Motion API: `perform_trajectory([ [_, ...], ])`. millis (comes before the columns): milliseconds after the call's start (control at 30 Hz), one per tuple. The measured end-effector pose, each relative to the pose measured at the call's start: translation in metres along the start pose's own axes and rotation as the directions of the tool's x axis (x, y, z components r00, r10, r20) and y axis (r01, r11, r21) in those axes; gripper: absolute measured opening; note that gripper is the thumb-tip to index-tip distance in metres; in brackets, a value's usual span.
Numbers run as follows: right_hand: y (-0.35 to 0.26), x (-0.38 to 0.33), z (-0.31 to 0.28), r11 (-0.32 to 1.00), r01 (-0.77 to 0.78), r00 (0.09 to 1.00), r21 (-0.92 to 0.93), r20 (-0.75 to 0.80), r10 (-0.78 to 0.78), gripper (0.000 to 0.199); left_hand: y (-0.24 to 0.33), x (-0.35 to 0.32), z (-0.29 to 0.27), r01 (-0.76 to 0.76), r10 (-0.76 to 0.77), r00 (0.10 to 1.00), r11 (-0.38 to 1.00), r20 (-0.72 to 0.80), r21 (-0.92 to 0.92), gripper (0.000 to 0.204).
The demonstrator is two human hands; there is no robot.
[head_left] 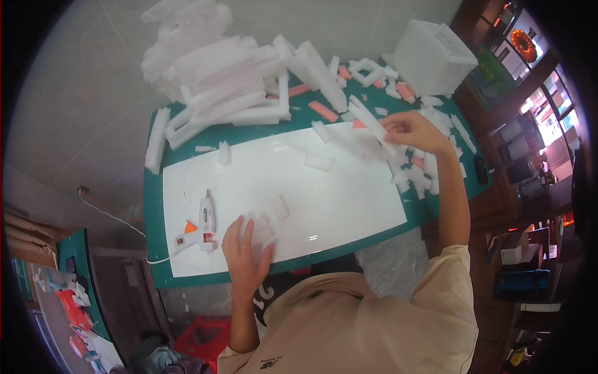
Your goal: The person fits foam pieces together by hand, selects foam scraps from a pile on the table, and applies glue to a foam piece using a hot glue gun.
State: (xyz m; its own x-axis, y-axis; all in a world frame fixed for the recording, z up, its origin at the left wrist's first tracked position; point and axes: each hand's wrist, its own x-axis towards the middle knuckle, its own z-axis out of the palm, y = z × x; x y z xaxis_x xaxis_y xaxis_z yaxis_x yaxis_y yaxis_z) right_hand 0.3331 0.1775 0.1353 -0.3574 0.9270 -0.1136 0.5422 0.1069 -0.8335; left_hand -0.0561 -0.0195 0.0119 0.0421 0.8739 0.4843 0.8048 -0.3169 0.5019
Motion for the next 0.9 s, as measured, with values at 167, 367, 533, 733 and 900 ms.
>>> perform_trajectory([
  [167,-0.033,-0.022,0.042,0.997,0.082,0.981,-0.009,0.178,-0.079,0.034,0.003,-0.001,-0.011,-0.015,0.015,0.998,1.0,-0.061,-0.003,0.056],
  [367,-0.05,-0.029,0.091,0.989,0.134,0.923,0.066,0.354,-0.149,0.038,0.023,0.015,-0.012,0.006,-0.032,0.995,0.968,-0.098,-0.25,0.053],
  [533,-0.064,-0.043,0.144,0.98,0.145,0.872,0.14,0.451,-0.193,0.035,0.061,0.033,0.005,0.2,-0.213,0.972,0.547,0.096,-0.813,0.066],
  [733,-0.058,-0.056,0.174,0.977,0.076,0.898,0.198,0.413,-0.153,0.038,0.053,0.023,0.007,0.314,-0.318,0.918,0.215,0.237,-0.925,0.068],
  [900,-0.034,-0.055,0.193,0.93,0.031,0.897,0.365,0.399,-0.187,0.036,0.045,0.025,0.003,0.34,-0.299,0.921,0.302,0.25,-0.89,0.056],
])
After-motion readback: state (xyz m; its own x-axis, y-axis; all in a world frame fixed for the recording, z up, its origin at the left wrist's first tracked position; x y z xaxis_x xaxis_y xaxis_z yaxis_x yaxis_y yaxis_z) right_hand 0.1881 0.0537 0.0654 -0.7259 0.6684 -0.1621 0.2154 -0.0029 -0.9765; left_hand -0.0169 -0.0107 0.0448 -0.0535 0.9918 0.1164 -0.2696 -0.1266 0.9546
